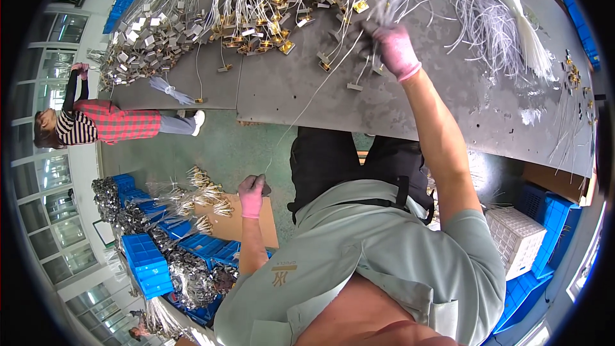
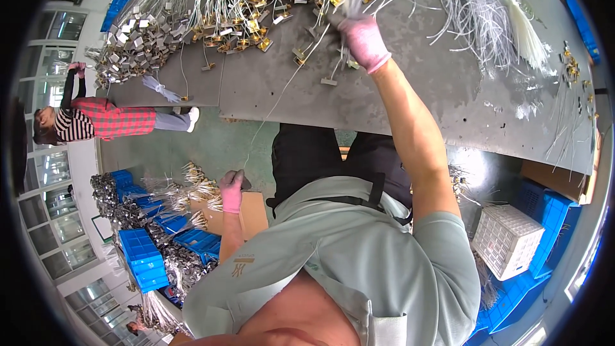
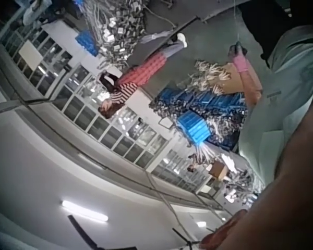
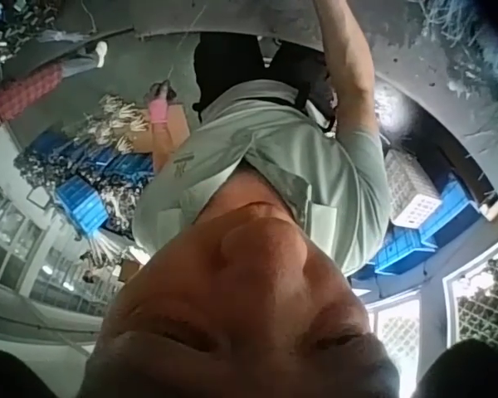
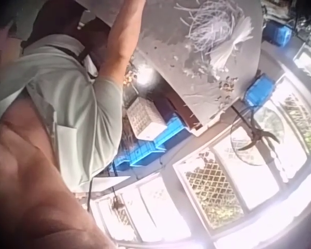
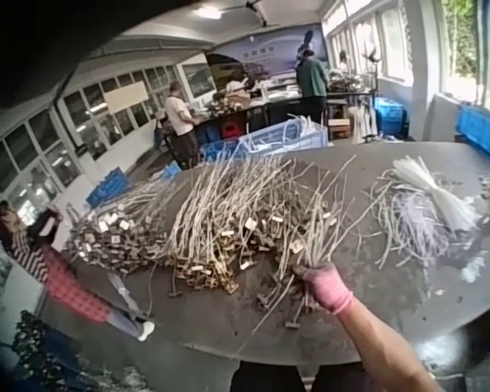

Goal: Assembling and bundling bundles of white wires with electronic components at a manual assembly station.

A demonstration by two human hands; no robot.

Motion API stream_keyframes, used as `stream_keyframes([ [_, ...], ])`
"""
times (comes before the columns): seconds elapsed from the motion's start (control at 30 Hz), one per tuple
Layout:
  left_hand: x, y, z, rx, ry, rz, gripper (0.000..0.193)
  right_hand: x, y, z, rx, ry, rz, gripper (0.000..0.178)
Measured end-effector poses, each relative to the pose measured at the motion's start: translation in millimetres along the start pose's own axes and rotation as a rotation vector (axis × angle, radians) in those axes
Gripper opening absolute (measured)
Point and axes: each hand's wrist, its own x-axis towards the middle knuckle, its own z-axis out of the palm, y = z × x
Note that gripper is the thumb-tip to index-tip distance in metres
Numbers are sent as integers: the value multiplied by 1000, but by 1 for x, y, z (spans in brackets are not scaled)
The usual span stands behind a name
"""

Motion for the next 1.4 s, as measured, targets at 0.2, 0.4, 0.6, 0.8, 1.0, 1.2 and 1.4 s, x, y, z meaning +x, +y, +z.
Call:
stream_keyframes([
  [0.2,13,47,41,58,-96,139,26,-41,-8,35,-584,-407,240,25],
  [0.4,39,84,82,-366,-182,54,26,-5,-24,-17,-931,-193,-478,27],
  [0.6,89,188,166,-280,-117,459,38,-65,16,43,-602,51,114,22],
  [0.8,148,211,212,770,60,729,42,-15,-30,-69,-491,298,-10,34],
  [1.0,214,199,212,1041,-113,797,21,-86,18,-105,-1521,224,-301,27],
  [1.2,194,221,166,585,-98,713,16,-76,60,-130,-941,93,-180,26],
  [1.4,102,168,106,80,-323,350,20,-71,62,-10,19,-178,269,27],
])
